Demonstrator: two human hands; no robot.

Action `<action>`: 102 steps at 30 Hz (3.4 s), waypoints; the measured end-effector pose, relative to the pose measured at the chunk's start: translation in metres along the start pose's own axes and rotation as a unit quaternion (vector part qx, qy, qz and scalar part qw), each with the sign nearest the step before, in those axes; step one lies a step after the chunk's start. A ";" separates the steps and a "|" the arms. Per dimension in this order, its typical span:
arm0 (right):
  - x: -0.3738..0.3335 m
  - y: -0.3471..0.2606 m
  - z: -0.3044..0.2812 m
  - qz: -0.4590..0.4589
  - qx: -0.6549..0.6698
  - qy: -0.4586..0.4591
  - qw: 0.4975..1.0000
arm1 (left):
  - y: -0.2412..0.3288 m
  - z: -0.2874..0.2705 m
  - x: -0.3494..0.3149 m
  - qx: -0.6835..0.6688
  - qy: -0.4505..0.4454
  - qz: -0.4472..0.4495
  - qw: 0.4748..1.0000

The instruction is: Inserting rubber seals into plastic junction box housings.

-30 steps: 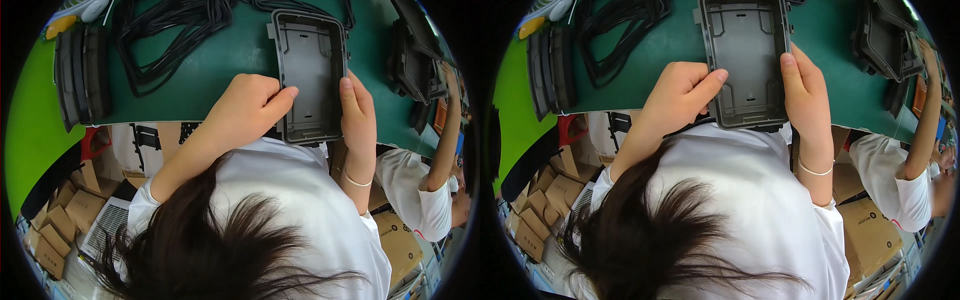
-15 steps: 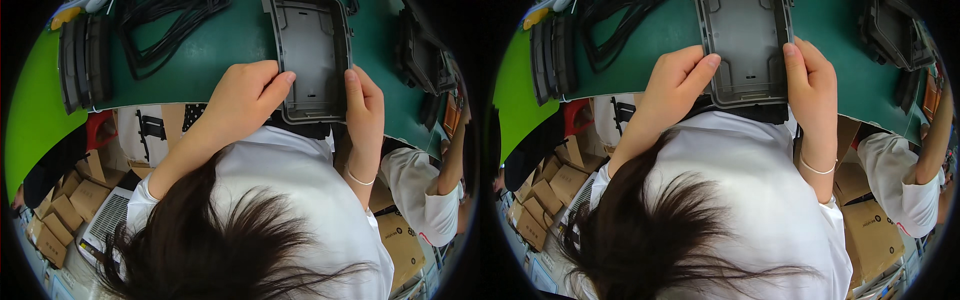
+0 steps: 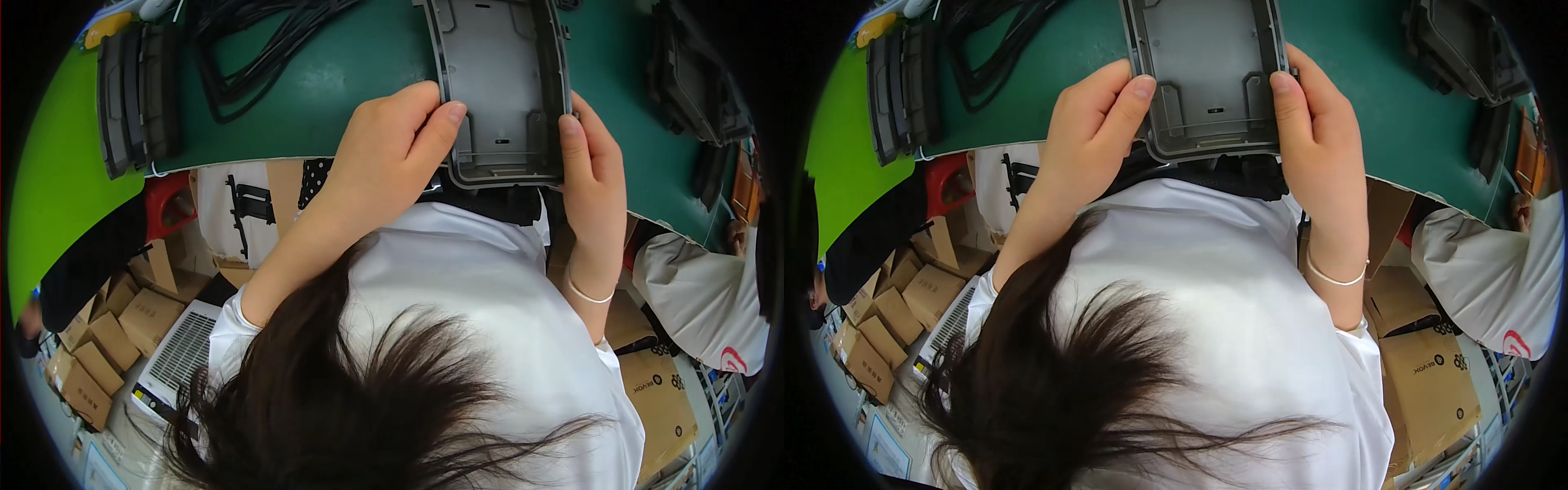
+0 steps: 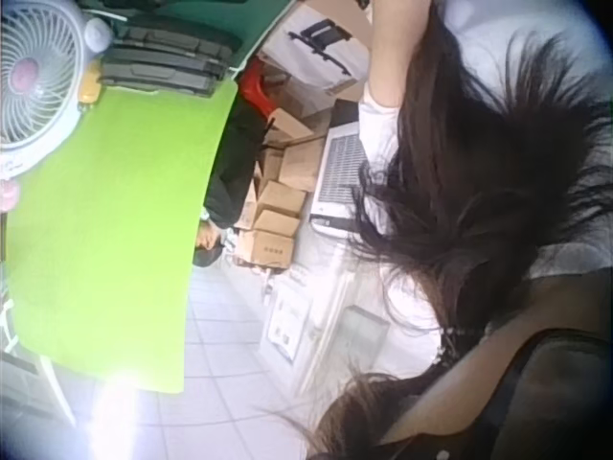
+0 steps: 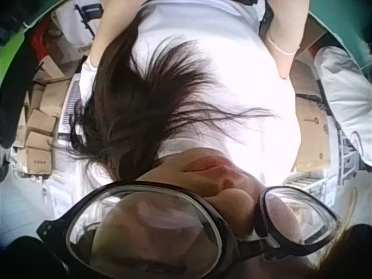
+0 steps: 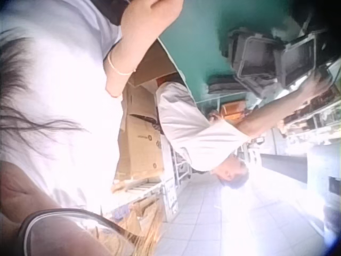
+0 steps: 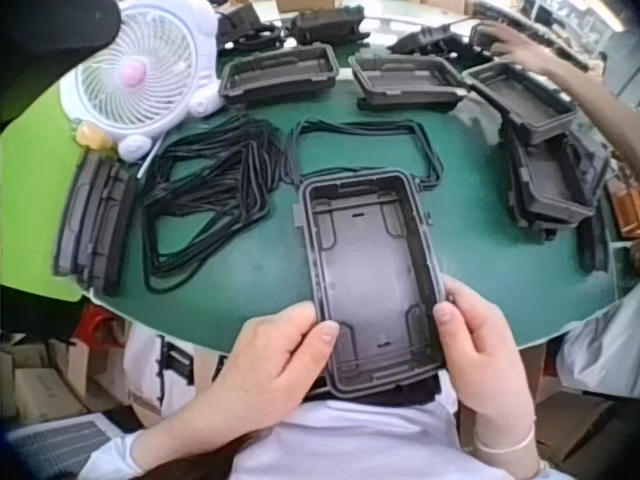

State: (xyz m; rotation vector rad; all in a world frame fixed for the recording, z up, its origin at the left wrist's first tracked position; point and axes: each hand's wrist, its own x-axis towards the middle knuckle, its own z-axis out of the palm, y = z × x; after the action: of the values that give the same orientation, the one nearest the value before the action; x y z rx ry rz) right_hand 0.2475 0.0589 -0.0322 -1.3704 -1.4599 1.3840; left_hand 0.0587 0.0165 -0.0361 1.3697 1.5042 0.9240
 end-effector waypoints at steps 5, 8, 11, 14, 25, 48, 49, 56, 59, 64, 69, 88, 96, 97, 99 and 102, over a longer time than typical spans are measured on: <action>0.003 -0.014 -0.003 0.147 0.112 0.008 0.983 | 0.001 0.000 0.001 -0.006 0.011 -0.006 1.000; 0.003 -0.006 -0.023 0.156 0.212 -0.043 0.964 | 0.005 -0.001 -0.002 -0.046 0.008 -0.042 0.998; -0.008 -0.003 -0.019 0.164 0.161 -0.060 0.971 | 0.010 -0.001 -0.009 -0.042 -0.038 -0.078 0.995; -0.010 0.002 -0.010 -0.003 -0.078 -0.024 0.997 | 0.007 -0.001 -0.012 0.033 -0.056 0.000 0.998; -0.006 0.007 0.003 -0.289 -0.373 -0.003 0.882 | 0.001 0.004 -0.006 0.316 0.013 0.239 0.918; 0.022 0.045 -0.326 -0.056 -0.059 0.433 0.898 | 0.114 -0.049 -0.022 -0.339 -0.195 0.510 0.766; 0.031 0.044 -0.330 0.009 -0.070 0.418 0.906 | 0.120 -0.062 -0.025 -0.375 -0.258 0.512 0.729; 0.173 -0.086 -0.277 -0.235 -0.418 0.281 0.831 | 0.117 -0.092 0.011 -0.436 -0.285 0.490 0.699; 0.285 -0.130 -0.219 -0.249 -0.538 0.094 0.800 | 0.100 -0.100 0.005 -0.380 -0.124 0.425 0.812; 0.394 -0.106 -0.178 -0.082 -0.798 -0.017 0.597 | 0.060 -0.123 0.005 -0.183 -0.126 0.327 0.918; 0.404 -0.101 -0.192 -0.181 -0.752 0.030 0.633 | 0.015 -0.122 -0.026 -0.179 -0.090 0.133 0.971; 0.075 -0.066 0.006 -0.312 -0.145 -0.350 0.872 | 0.008 -0.045 0.019 0.365 -0.075 0.257 0.892; 0.182 -0.038 -0.009 -0.226 -0.513 0.055 0.826 | 0.028 -0.061 0.028 0.269 -0.078 0.249 0.927; 0.180 -0.050 -0.005 -0.208 -0.473 0.048 0.855 | 0.027 -0.069 0.029 0.248 -0.061 0.246 0.935; 0.186 -0.078 -0.004 -0.268 -0.357 0.044 0.894 | 0.021 -0.082 0.033 0.209 -0.009 0.245 0.947; 0.257 -0.127 -0.004 -0.353 -0.392 0.092 0.844 | 0.015 -0.088 0.041 0.156 0.035 0.235 0.959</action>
State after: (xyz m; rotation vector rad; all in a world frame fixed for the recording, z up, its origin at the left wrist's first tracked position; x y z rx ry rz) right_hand 0.1705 0.3231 0.0465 -1.1330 -2.1996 0.1546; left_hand -0.0196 0.0623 0.0025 2.0019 1.4437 1.0602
